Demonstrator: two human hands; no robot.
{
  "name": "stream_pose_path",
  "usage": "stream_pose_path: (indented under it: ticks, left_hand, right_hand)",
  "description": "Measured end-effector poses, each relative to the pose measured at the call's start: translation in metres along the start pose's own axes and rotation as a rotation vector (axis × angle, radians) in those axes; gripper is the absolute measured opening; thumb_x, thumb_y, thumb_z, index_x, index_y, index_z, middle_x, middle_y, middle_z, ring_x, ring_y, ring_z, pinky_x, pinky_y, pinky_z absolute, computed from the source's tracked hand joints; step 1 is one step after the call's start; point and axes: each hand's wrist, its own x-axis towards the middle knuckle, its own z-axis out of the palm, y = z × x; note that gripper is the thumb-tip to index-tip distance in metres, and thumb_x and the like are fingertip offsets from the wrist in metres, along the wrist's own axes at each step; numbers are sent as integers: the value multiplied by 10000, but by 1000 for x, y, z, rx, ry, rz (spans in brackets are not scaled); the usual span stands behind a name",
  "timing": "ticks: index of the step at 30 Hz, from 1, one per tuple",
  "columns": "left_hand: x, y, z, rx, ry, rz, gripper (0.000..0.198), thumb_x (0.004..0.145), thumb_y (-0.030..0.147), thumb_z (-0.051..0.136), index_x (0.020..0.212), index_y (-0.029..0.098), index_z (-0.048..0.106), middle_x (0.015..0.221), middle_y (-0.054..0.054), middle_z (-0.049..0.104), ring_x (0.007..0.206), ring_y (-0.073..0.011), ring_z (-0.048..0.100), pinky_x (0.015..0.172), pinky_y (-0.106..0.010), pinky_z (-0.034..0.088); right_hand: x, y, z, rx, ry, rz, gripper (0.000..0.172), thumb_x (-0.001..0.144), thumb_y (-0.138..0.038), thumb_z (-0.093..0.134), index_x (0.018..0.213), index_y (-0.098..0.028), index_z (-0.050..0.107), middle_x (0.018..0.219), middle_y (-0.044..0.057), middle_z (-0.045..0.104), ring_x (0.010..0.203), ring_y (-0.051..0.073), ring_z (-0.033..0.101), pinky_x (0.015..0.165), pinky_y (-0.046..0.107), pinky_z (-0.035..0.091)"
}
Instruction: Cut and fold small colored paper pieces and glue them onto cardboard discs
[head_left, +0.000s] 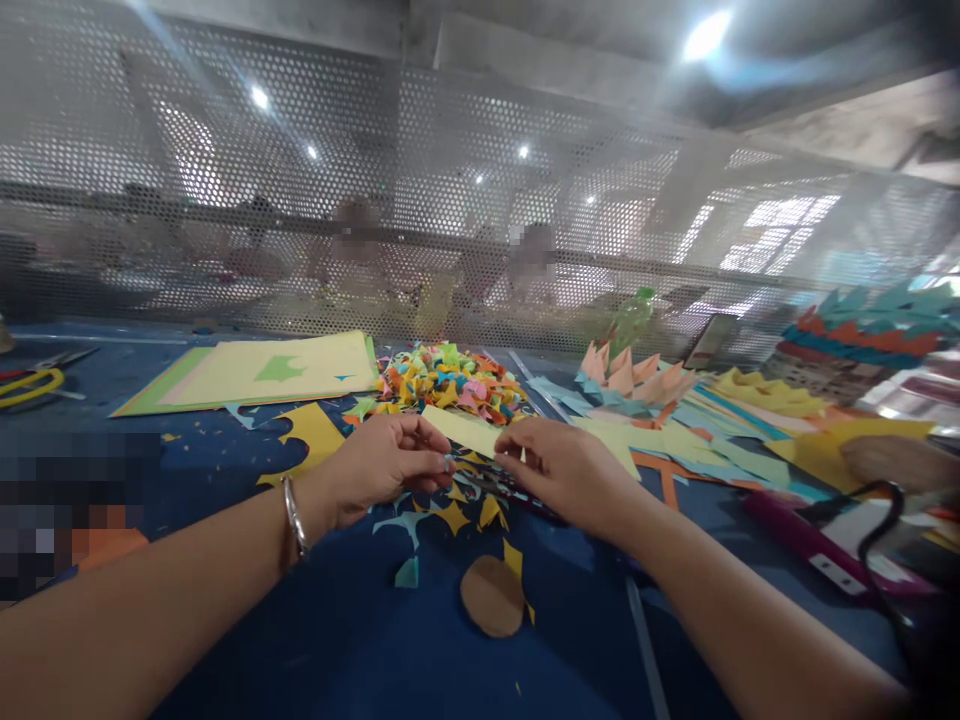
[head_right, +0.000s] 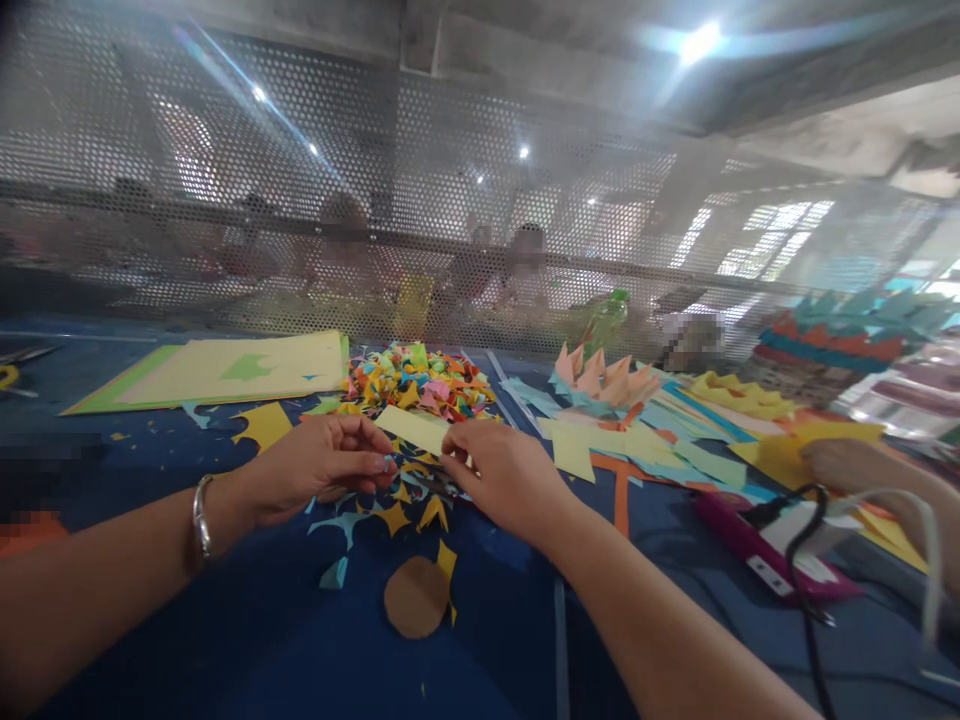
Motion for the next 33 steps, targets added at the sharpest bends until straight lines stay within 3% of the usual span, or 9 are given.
stream_pose_path:
  ticks: [5,10,18,21,23,25,29,33]
  left_hand:
    - [0,-4,8,56,-29,82,251,703,128,676,851,175,479,588,7,671,554,-125,629,534,-231,454]
    - [0,-6,13,52,-83,126,302,670,90,669,856,189,452,562,40,644,527,-107,603,532,-216,434]
    - [1,-6,10,144,-58,136,264,713,162,644,904,193,464,617,12,661,571,-135,620,549,-238,440]
    - [-3,-5,9,361,39,243,193,748,197,609,903,193,493,687,-11,663,611,-149,614,557,-254,444]
    - [-8,-4,12,583,156,415,98,779,211,578,861,193,526,758,-24,654,686,-160,613,611,-271,454]
    - [-15,-4,19,836,188,591,30,820,207,531,841,195,549,782,-25,645,707,-164,598,647,-286,451]
    - [-23,-9,38,1189,-100,862,98,847,159,491,868,171,587,908,-56,646,851,-201,599,697,-299,464]
    - [-17,-16,47,1437,-148,853,105,802,107,522,851,161,599,903,-60,637,759,-208,612,542,-285,445]
  right_hand:
    - [-2,-17,1,244,73,-116,144,886,-283,513,918,-191,619,825,15,625,651,115,545,620,239,420]
    - [-2,-23,5,289,52,-213,140,882,-251,524,935,-185,635,822,24,622,706,126,560,661,247,435]
    - [-2,-22,4,275,15,-166,135,880,-219,492,847,-189,620,813,24,614,689,122,549,626,239,427]
    - [-2,-21,4,255,14,-134,119,866,-214,502,848,-192,617,789,19,611,678,126,541,619,238,414]
    - [-1,-18,5,244,15,-111,104,851,-197,512,837,-191,615,766,14,608,666,127,535,614,237,403]
    - [-1,-14,6,230,18,-77,89,834,-184,525,812,-183,610,744,11,603,648,126,527,602,235,391]
    - [2,-9,8,223,-13,-47,78,819,-188,543,797,-180,617,744,8,615,635,127,515,583,231,367]
    - [4,-10,8,202,-38,-7,73,792,-169,551,785,-185,622,755,4,624,636,127,511,575,226,352]
